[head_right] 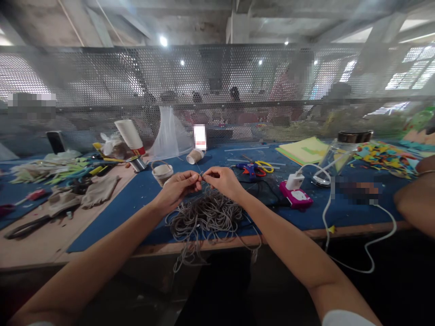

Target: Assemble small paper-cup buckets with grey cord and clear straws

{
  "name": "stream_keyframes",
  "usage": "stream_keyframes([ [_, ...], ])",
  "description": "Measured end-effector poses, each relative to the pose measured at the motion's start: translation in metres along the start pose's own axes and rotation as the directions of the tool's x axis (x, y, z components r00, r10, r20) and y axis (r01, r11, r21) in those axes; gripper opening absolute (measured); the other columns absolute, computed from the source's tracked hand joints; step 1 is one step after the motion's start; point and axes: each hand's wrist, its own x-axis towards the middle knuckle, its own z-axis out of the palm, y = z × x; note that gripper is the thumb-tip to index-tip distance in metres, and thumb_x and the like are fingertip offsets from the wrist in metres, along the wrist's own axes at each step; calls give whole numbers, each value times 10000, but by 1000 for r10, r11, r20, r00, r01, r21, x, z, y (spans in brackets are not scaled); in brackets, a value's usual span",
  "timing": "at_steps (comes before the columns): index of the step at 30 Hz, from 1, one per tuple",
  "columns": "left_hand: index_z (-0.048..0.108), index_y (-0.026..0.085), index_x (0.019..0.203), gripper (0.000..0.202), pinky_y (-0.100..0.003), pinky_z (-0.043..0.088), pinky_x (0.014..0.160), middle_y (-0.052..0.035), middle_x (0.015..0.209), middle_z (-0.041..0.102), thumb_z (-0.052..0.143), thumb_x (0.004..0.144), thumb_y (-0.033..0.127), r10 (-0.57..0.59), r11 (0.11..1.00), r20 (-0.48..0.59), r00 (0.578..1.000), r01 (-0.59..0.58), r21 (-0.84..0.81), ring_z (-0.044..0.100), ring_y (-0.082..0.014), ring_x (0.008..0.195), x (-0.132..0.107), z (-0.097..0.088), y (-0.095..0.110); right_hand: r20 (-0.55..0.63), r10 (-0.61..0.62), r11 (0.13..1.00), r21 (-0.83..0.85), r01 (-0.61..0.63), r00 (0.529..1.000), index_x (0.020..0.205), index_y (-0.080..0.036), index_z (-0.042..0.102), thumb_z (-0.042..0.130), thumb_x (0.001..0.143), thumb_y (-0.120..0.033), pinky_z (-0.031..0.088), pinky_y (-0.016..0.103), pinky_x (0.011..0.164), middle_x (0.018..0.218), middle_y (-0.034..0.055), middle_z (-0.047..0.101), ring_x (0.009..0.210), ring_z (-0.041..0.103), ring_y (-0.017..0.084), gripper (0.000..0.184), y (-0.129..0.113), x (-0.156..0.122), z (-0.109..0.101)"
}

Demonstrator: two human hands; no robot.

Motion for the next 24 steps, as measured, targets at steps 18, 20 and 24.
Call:
stream_keyframes([
  [18,650,139,897,201,-174,363,534,-36,774,680,716,845,321,32,994,-74,997,-39,-100,507,-63,574,2,3,-2,-37,-45,989,-145,40,998,897,-200,726,592,900,-407,423,242,610,696,-1,670,570,567,119,247,2,-3,2],
  [20,653,134,877,195,-173,315,493,-23,729,650,719,836,313,41,994,-87,995,-49,-97,463,-55,537,2,4,-1,-45,-47,983,-182,38,998,906,-203,728,591,904,-418,427,242,619,695,0,676,574,581,123,255,1,-4,3],
  [24,653,127,822,185,-170,244,442,13,631,559,751,773,276,-15,991,-135,991,-3,-132,395,-41,480,2,6,2,-45,-60,963,-267,46,997,945,-215,738,583,913,-445,427,239,630,692,0,685,593,603,133,278,1,-4,5],
])
